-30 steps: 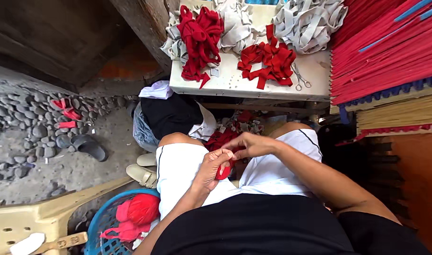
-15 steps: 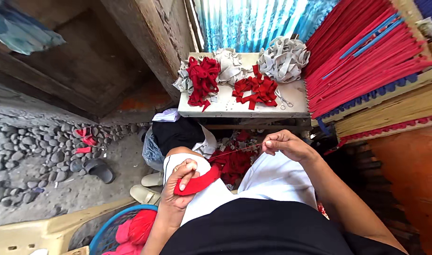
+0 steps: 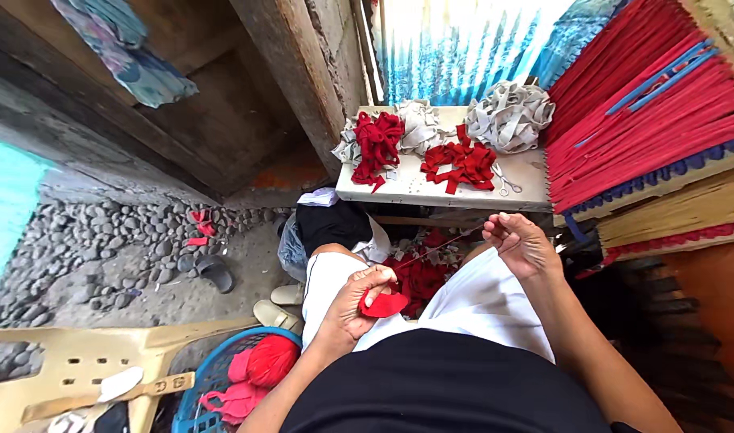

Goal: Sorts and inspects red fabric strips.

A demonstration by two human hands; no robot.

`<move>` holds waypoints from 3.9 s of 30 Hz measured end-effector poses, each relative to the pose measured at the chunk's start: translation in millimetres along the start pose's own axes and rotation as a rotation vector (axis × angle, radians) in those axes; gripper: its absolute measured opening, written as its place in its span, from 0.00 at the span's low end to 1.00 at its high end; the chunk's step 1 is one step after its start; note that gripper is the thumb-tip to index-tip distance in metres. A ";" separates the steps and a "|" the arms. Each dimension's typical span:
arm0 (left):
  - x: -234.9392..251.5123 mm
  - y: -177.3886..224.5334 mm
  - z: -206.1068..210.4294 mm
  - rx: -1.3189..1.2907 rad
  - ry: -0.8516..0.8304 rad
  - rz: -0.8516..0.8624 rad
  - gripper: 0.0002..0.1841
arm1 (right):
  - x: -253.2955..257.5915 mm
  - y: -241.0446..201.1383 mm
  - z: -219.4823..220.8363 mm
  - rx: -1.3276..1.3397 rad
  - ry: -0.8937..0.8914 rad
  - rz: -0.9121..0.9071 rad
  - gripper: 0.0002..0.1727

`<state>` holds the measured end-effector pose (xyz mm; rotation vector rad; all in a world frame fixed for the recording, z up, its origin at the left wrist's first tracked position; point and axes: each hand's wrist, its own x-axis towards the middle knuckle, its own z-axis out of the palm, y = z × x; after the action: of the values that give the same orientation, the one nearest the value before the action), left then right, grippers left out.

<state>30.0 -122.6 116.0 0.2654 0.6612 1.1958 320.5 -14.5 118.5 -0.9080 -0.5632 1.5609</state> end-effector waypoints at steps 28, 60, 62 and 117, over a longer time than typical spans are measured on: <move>7.4 -14.0 20.0 -0.025 0.281 -0.034 0.12 | -46.2 77.7 45.0 -0.863 -0.729 -0.446 0.12; 27.1 -39.1 -10.8 0.850 0.050 0.402 0.02 | -40.8 74.4 35.3 -0.744 -0.447 -0.195 0.09; 26.3 -39.9 -12.1 0.968 0.027 0.475 0.04 | -39.5 76.2 32.1 -0.949 -0.450 -0.413 0.10; 41.7 -46.6 -17.7 0.618 -0.039 0.238 0.17 | -35.4 78.3 15.8 -0.274 -0.569 -0.013 0.06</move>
<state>63.9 -103.8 63.9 0.9030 0.9754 1.1808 261.7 -62.4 75.1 -0.6460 -1.2068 1.7605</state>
